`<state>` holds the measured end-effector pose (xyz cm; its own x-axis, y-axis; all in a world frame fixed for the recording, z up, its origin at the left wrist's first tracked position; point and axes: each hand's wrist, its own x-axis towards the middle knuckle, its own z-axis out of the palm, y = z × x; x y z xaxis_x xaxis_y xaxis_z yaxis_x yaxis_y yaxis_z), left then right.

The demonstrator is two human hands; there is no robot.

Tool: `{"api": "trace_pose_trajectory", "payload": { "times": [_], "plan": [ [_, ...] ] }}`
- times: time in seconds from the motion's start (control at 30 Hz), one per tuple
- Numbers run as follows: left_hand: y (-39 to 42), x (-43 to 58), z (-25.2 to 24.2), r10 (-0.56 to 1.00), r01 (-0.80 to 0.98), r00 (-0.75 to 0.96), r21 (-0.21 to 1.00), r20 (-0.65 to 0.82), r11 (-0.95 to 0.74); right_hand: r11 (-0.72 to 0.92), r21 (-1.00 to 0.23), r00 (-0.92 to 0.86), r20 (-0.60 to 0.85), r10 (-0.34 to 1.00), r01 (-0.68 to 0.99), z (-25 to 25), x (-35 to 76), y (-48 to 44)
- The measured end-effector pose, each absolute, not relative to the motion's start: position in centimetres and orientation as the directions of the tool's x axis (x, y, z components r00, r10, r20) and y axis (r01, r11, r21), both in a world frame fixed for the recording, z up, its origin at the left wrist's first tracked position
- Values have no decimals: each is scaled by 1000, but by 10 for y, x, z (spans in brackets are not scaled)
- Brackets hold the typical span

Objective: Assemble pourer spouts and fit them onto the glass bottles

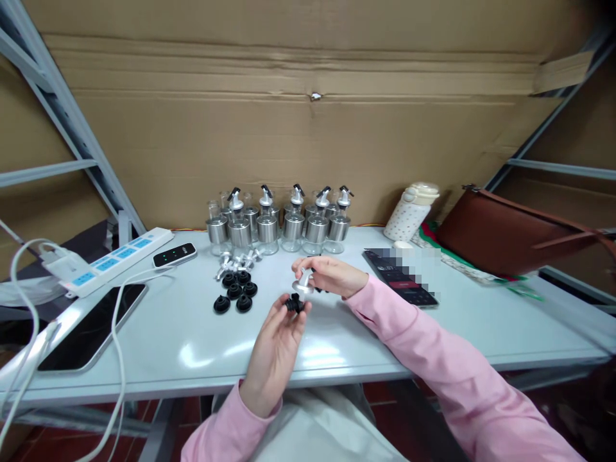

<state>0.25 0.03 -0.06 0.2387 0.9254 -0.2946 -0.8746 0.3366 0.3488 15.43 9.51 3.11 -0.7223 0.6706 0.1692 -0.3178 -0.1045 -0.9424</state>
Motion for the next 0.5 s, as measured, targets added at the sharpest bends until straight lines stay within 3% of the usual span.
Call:
{"api": "trace_pose_trajectory", "payload": {
  "times": [0.17, 0.5],
  "plan": [
    [1, 2, 1, 917, -895, 233, 298, -325, 332, -191, -939, -779, 112, 618, -287, 28, 162, 100],
    [1, 2, -5, 926, -882, 281, 312, -253, 353, -197, -957, -765, 39, 643, -215, 24, 162, 103]
  ]
}}
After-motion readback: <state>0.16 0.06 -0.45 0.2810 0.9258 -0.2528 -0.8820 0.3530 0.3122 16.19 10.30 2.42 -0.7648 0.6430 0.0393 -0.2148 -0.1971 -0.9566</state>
